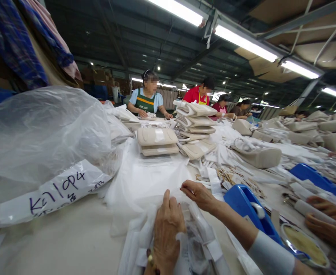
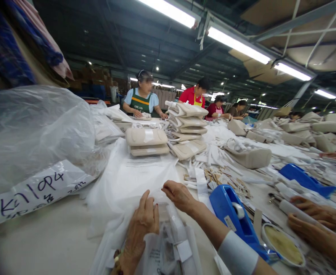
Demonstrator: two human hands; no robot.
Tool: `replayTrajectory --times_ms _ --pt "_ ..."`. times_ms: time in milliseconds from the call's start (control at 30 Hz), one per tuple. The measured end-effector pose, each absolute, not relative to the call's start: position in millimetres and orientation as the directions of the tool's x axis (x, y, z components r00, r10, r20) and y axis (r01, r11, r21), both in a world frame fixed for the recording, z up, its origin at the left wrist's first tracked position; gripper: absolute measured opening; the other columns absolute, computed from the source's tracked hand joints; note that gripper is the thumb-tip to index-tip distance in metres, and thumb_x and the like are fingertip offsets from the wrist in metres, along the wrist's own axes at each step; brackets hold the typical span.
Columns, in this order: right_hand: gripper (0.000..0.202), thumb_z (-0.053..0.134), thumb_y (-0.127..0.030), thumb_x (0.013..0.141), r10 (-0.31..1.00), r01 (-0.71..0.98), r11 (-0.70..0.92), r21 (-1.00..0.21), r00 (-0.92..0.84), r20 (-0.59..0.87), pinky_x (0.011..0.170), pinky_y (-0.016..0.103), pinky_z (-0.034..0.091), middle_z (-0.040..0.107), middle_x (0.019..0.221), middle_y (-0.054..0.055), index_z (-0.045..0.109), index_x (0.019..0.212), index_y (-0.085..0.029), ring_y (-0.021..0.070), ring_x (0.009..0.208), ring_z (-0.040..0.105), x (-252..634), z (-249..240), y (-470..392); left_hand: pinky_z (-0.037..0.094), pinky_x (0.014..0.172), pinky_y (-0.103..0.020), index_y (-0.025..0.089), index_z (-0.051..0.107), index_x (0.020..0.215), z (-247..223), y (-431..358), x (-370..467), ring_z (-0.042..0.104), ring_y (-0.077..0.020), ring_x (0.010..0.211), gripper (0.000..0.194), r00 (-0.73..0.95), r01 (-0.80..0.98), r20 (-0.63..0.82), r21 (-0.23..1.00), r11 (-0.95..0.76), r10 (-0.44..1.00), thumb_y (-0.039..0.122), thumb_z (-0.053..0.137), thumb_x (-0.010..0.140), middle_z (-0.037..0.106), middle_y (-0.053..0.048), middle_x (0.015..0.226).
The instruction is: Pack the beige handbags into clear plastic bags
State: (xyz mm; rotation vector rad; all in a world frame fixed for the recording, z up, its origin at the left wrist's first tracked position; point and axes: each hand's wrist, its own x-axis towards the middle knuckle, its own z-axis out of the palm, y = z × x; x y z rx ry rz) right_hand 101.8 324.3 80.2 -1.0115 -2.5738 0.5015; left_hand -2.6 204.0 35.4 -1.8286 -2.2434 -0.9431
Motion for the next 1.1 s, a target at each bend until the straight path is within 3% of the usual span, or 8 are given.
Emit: replayTrajectory --times_ms 133,267,467,700,800,933,1100 --pt "0.013 0.051 -0.022 0.085 0.671 0.566 0.719 -0.402 -0.716 0.192 0.063 0.024 0.038 0.065 0.074 0.004 0.062 0.084 -0.016 0.0144 0.067 0.056 101.6 82.8 322.7 0.046 0.075 -0.03 0.012 0.058 0.097 42.1 207.8 -1.1 0.061 -0.0201 0.09 0.03 -0.259 0.932 0.529 0.355 0.066 0.808 0.003 0.035 0.081 0.058 -0.016 0.116" --pt "0.012 0.053 -0.021 0.084 0.674 0.568 0.717 -0.403 -0.713 0.195 0.059 0.022 0.037 0.065 0.07 0.003 0.063 0.081 -0.016 0.0131 0.063 0.056 100.7 84.8 318.9 0.042 0.067 -0.029 0.018 0.059 0.085 60.4 194.0 2.5 0.058 -0.0187 0.074 0.029 -0.247 0.924 0.454 0.377 0.066 0.856 0.006 0.033 0.083 0.063 -0.007 0.082" --pt "0.012 0.055 -0.02 0.083 0.707 0.583 0.672 -0.458 -0.689 0.16 0.056 0.021 0.035 0.063 0.065 0.001 0.065 0.079 -0.016 0.0112 0.059 0.053 101.2 85.3 316.0 0.034 0.059 -0.027 0.018 0.055 0.077 84.8 179.6 -1.4 0.056 -0.016 0.065 0.022 -0.184 0.75 0.156 0.66 0.036 0.97 0.02 0.036 0.087 0.061 -0.002 0.07" --pt "0.011 0.055 -0.017 0.082 0.736 0.591 0.618 -0.518 -0.667 0.117 0.056 0.02 0.035 0.064 0.066 0.001 0.066 0.079 -0.016 0.0105 0.059 0.054 101.0 78.3 318.5 0.032 0.053 -0.022 0.019 0.051 0.07 82.9 179.8 -11.9 0.049 -0.0099 0.054 0.013 0.047 0.549 -0.081 0.835 0.042 0.996 0.03 0.055 0.076 0.052 0.006 0.055" --pt "0.012 0.055 -0.017 0.081 0.728 0.577 0.617 -0.536 -0.677 0.109 0.056 0.019 0.036 0.065 0.066 0.001 0.066 0.079 -0.016 0.0108 0.06 0.055 101.0 72.3 320.7 0.029 0.049 -0.02 0.02 0.051 0.072 87.9 171.5 -20.3 0.046 -0.0082 0.053 0.016 0.262 0.446 -0.198 0.893 0.064 0.944 0.029 0.065 0.069 0.05 0.009 0.057" --pt "0.011 0.055 -0.016 0.081 0.71 0.552 0.619 -0.559 -0.697 0.099 0.057 0.019 0.036 0.065 0.067 0.002 0.066 0.079 -0.015 0.0108 0.06 0.056 101.7 63.8 325.1 0.029 0.052 -0.02 0.021 0.054 0.073 104.2 165.8 -24.1 0.05 -0.0098 0.062 0.032 0.411 0.625 -0.33 0.781 0.001 0.85 0.032 0.079 0.056 0.055 0.009 0.066" --pt "0.012 0.054 -0.017 0.082 0.69 0.524 0.619 -0.585 -0.719 0.086 0.059 0.02 0.038 0.066 0.069 0.002 0.065 0.081 -0.015 0.0108 0.062 0.056 103.6 61.9 327.1 0.034 0.051 -0.025 0.02 0.054 0.092 108.7 167.2 -7.8 0.06 -0.0183 0.07 0.027 0.435 0.855 -0.46 0.48 -0.195 0.775 0.017 0.064 0.067 0.063 -0.001 0.089"
